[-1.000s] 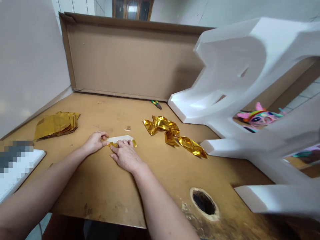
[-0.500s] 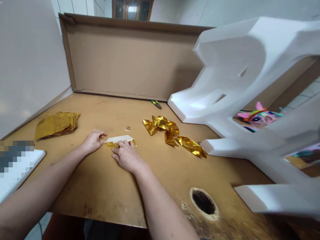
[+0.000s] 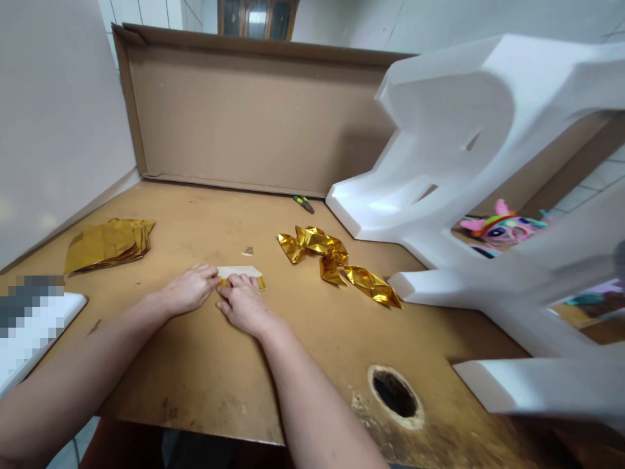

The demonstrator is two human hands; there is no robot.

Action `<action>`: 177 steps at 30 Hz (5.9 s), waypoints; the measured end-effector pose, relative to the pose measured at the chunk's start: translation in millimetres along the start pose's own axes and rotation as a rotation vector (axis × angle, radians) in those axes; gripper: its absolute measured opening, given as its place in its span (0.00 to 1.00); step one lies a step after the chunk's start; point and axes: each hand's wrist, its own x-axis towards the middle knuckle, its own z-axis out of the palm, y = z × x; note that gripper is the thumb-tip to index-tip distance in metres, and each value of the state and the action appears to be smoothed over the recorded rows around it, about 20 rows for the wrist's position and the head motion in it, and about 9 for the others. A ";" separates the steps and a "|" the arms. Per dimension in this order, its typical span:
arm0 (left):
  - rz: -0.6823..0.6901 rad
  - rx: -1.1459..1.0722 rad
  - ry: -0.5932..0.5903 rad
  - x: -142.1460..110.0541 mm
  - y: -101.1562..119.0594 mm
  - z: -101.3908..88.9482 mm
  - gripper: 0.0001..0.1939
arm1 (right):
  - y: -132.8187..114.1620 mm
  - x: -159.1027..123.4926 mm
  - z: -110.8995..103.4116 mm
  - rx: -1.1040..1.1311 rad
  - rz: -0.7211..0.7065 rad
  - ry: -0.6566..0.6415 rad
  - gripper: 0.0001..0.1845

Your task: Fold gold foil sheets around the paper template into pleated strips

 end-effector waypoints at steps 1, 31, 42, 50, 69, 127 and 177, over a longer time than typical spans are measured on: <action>0.003 0.003 0.003 0.3 -0.8 0.8 0.13 | 0.4 0.1 0.2 -0.007 0.001 0.004 0.14; -0.087 -0.057 -0.011 0.2 -3.2 2.2 0.09 | 34.6 -10.4 -31.5 -0.073 0.225 -0.114 0.07; 0.034 -0.081 0.024 0.2 10.9 7.6 0.12 | 39.6 -12.1 -33.4 -0.051 0.210 -0.093 0.08; 0.066 -0.050 0.007 -1.9 20.0 5.7 0.21 | 39.2 -11.9 -35.5 -0.063 0.217 -0.138 0.10; 0.098 -0.038 0.009 -2.3 15.8 8.0 0.25 | 43.9 -12.4 -29.9 -0.080 0.151 -0.047 0.23; 0.112 -0.055 -0.019 -2.0 16.2 6.7 0.24 | 46.0 14.7 0.1 0.048 0.659 0.213 0.15; -0.279 -0.336 0.286 15.7 -12.8 30.8 0.16 | 29.6 17.0 -2.7 0.115 0.632 0.219 0.10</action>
